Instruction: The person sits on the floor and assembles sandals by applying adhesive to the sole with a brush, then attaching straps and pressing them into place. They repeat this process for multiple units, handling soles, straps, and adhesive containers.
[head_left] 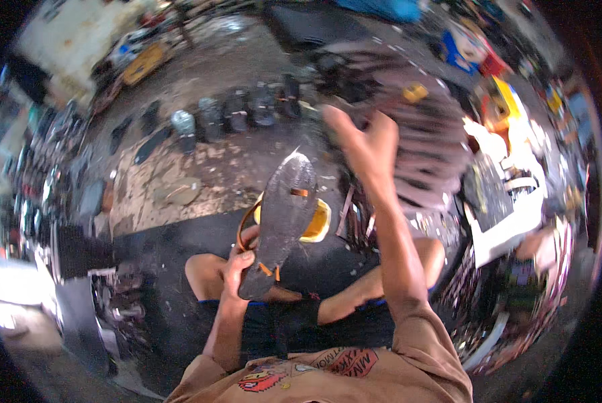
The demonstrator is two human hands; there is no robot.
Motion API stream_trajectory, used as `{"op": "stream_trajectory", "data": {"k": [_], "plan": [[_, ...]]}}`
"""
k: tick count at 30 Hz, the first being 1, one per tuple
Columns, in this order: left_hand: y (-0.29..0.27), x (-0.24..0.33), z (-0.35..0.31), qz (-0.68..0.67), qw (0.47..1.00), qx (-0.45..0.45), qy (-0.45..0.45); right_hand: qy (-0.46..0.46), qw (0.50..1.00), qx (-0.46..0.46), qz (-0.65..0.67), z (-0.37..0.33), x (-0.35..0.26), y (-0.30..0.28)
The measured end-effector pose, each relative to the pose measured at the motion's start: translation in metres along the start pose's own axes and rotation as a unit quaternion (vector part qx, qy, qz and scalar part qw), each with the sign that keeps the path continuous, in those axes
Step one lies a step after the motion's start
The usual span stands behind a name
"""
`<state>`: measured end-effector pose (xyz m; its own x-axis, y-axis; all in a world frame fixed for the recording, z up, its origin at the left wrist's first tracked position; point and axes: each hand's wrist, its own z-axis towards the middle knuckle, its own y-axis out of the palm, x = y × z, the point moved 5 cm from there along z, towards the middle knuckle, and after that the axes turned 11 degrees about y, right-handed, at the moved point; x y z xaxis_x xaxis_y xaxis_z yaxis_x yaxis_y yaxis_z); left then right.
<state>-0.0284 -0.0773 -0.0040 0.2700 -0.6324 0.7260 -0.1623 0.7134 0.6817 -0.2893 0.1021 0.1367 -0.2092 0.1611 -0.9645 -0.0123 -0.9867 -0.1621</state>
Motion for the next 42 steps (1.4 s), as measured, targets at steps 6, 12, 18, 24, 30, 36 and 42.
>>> {"op": "stream_trajectory", "data": {"k": [6, 12, 18, 24, 30, 36, 42], "plan": [[-0.138, 0.175, 0.103, -0.027, 0.949, 0.205, 0.238, 0.141, 0.989, -0.033, -0.029, -0.059, 0.08, 0.016], [-0.389, 0.246, 0.254, 0.092, 0.925, 0.291, 0.227, 0.249, 0.963, -0.023, -0.099, -0.108, 0.13, 0.039], [-0.545, 0.186, 0.304, 0.124, 0.936, 0.323, 0.06, 0.327, 0.902, 0.078, -0.27, -0.118, 0.137, 0.009], [-0.559, 0.186, 0.353, 0.397, 0.83, 0.376, 0.111, 0.274, 0.933, 0.134, -0.192, -0.104, 0.14, 0.029], [-0.546, 0.218, 0.292, 0.617, 0.66, 0.416, 0.102, 0.361, 0.898, 0.169, -0.19, -0.109, 0.148, 0.01], [-0.416, 0.174, 0.158, 0.867, 0.491, -0.085, -0.036, 0.209, 0.906, 0.058, -0.363, -0.092, 0.086, 0.018], [-0.374, 0.168, 0.099, 0.847, 0.528, -0.038, 0.045, 0.055, 0.914, -0.2, -0.348, -0.112, 0.13, 0.067]]}}
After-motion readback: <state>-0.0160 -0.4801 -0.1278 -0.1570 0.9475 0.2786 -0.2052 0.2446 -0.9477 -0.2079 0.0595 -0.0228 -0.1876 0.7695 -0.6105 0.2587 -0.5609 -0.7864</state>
